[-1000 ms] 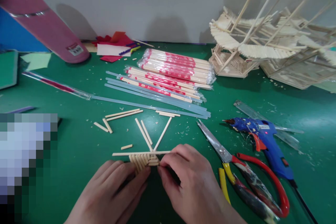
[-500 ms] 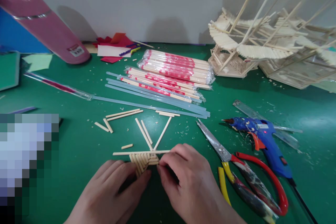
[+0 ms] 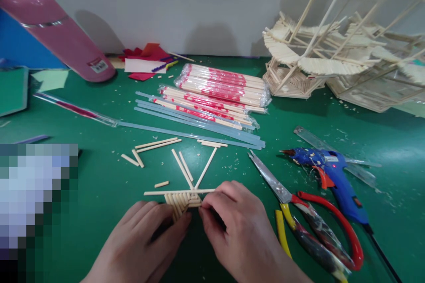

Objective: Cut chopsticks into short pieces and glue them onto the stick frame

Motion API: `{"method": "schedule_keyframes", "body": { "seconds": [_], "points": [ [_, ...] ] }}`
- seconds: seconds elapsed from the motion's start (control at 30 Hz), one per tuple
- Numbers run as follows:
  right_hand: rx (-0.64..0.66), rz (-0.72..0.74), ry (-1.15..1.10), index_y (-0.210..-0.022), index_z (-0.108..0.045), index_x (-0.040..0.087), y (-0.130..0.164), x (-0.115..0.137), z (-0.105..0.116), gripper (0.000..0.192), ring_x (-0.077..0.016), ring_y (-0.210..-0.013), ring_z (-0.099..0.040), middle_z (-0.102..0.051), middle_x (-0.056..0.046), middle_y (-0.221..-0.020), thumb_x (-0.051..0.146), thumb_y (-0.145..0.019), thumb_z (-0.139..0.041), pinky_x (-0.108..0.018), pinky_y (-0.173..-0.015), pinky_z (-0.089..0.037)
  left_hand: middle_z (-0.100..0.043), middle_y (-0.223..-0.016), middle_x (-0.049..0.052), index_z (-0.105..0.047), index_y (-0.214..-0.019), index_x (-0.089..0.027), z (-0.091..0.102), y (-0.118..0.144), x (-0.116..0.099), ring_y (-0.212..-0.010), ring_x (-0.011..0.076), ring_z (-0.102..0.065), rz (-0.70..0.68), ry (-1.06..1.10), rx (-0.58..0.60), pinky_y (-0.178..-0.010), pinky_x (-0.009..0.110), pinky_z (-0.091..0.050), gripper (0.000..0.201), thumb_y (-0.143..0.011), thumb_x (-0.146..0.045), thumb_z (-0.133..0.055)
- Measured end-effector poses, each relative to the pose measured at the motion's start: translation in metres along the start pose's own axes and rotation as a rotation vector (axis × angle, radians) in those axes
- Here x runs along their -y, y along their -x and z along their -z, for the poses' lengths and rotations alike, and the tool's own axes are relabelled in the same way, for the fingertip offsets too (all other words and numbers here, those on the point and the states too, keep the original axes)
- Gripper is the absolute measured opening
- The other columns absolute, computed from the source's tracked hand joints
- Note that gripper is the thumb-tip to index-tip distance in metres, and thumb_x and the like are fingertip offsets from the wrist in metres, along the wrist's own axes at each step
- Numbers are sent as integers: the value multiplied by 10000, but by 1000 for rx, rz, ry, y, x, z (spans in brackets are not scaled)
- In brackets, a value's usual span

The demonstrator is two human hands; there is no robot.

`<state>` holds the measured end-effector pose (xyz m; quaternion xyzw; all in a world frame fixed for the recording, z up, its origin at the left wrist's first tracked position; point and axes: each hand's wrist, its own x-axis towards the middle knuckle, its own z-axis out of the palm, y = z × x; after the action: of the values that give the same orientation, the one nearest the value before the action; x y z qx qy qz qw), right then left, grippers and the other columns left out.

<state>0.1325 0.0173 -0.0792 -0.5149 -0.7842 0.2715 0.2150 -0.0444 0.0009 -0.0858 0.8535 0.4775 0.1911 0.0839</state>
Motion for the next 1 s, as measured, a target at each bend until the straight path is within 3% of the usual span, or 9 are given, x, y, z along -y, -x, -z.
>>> {"method": "schedule_keyframes", "body": {
  "seconds": [0.1, 0.27, 0.47, 0.73, 0.87, 1.0],
  "points": [
    [13, -2, 3, -770, -580, 200, -1, 0, 0, 128, -126, -664, -511, -552, 0, -718, 110, -786, -490, -263, -590, -417, -566, -573, -8, -610, -657, -200, -1, 1, -1, -519, 121, -520, -11, -7, 0, -474, 222, -360, 270, -839, -150, -417],
    [10, 9, 14, -773, -581, 197, 0, 1, 0, 129, -124, -662, -513, -552, 1, -717, 105, -786, -491, -261, -591, -424, -527, -556, -4, -613, -689, -194, -12, 3, 0, -497, 116, -476, -31, -3, -156, -470, 236, -335, 336, -872, -139, -336],
    [8, 1, -9, -785, -577, 204, 3, -1, 1, 131, -123, -678, -515, -554, 3, -736, 99, -782, -499, -259, -600, -416, -527, -608, 9, -624, -788, -192, -16, 8, 2, -560, 141, -477, -46, 1, -140, -510, 263, -355, 295, -862, -148, -341],
    [-12, -12, -30, -837, -557, 227, 4, -4, -2, 130, -116, -697, -512, -546, 15, -778, 118, -772, -530, -250, -608, -414, -520, -602, 8, -619, -765, -200, -19, 9, 1, -546, 136, -464, -42, 20, -144, -488, 261, -329, 297, -855, -149, -340],
    [-12, 2, -41, -851, -541, 236, 6, -5, -2, 133, -102, -713, -508, -536, 27, -791, 124, -780, -533, -237, -623, -416, -515, -584, 5, -609, -718, -186, -12, 7, 2, -528, 132, -443, -45, 81, -199, -482, 269, -310, 262, -840, -147, -380],
    [35, -13, -53, -841, -535, 238, 6, -5, -1, 91, -104, -702, -501, -524, 28, -782, 160, -795, -525, -246, -607, -406, -529, -636, 7, -587, -731, -179, 9, 2, 14, -555, 134, -441, 44, 51, -214, -523, 276, -327, 202, -844, -147, -422]
  ]
}}
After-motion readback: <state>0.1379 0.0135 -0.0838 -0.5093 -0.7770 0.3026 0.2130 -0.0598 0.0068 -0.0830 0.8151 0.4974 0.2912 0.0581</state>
